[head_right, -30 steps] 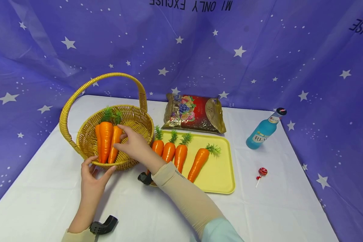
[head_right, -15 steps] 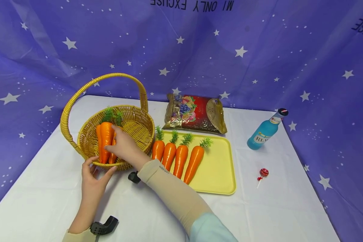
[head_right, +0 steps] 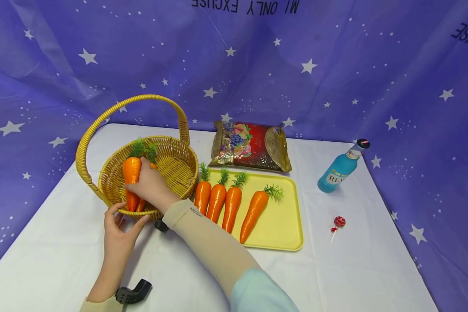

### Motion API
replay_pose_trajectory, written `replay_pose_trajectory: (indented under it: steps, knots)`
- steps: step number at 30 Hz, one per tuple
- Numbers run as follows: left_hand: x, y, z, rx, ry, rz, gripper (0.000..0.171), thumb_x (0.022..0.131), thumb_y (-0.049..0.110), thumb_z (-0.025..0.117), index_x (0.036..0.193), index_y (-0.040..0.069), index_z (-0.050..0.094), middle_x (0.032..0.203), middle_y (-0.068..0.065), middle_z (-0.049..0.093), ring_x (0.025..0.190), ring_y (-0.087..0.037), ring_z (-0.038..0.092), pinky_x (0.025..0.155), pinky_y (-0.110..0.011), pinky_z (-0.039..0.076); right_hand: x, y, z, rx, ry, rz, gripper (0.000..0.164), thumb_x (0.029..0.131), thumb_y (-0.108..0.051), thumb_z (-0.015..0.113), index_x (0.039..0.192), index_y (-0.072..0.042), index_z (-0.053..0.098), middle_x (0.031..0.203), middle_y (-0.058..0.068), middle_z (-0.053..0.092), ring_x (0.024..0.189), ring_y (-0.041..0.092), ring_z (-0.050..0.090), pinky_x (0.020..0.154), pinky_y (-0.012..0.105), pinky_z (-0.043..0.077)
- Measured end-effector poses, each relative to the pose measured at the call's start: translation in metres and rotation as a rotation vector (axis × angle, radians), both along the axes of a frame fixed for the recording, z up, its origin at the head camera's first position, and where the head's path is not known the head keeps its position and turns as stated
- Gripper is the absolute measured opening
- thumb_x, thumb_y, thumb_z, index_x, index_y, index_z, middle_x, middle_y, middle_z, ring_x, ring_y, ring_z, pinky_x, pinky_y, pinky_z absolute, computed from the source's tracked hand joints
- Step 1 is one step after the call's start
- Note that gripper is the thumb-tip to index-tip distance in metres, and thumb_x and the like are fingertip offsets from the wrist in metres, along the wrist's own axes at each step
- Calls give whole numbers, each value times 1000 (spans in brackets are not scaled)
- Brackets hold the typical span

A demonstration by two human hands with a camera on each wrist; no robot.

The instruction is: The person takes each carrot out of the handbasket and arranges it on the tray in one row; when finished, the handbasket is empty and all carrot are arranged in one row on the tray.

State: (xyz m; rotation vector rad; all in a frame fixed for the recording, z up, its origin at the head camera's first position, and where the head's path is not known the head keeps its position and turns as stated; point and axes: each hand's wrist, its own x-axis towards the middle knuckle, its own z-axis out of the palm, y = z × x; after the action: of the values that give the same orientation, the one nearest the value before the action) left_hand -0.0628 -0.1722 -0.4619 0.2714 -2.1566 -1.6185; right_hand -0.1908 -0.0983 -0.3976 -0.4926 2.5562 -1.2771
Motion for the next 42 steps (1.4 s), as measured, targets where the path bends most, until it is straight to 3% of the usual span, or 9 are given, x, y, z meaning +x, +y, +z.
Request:
replay_pose_trajectory:
  steps: [8,19,29,34,42]
  knots:
    - [-1,0,-2,15,0,0,65,78,7,81,129,1,42,134,-13,35,130,-25,33,107,-51,29,4,-10,-4,48,-27,-32,84,85,-25,75,152,-14,25,114,5,65,90,14,64,70,22,53]
    - [0,1,0,10,-11,-1,65,78,8,81,130,1,41,135,-12,35,130,-25,33,106,-51,30,0,1,-6,-85,-66,-35,82,84,-17,76,150,-13,28,91,0,61,76,9,59,61,21,50]
    - [0,1,3,5,0,0,66,78,8,81,129,-1,41,132,-11,36,129,-24,34,106,-51,30,5,21,18,-228,-69,-2,82,86,-11,73,152,-16,25,100,2,60,76,10,61,61,23,53]
    - [1,1,3,4,-10,-1,66,78,8,81,129,-1,41,132,-12,36,129,-25,33,106,-53,30,12,33,35,-322,-83,24,80,86,-9,72,151,-18,27,101,2,57,71,12,62,59,26,55]
    - [1,0,3,5,-33,2,67,78,10,81,130,1,40,136,-13,33,131,-30,32,106,-54,30,29,59,54,-412,-77,58,81,85,-10,74,151,-22,28,103,2,54,78,15,63,63,28,56]
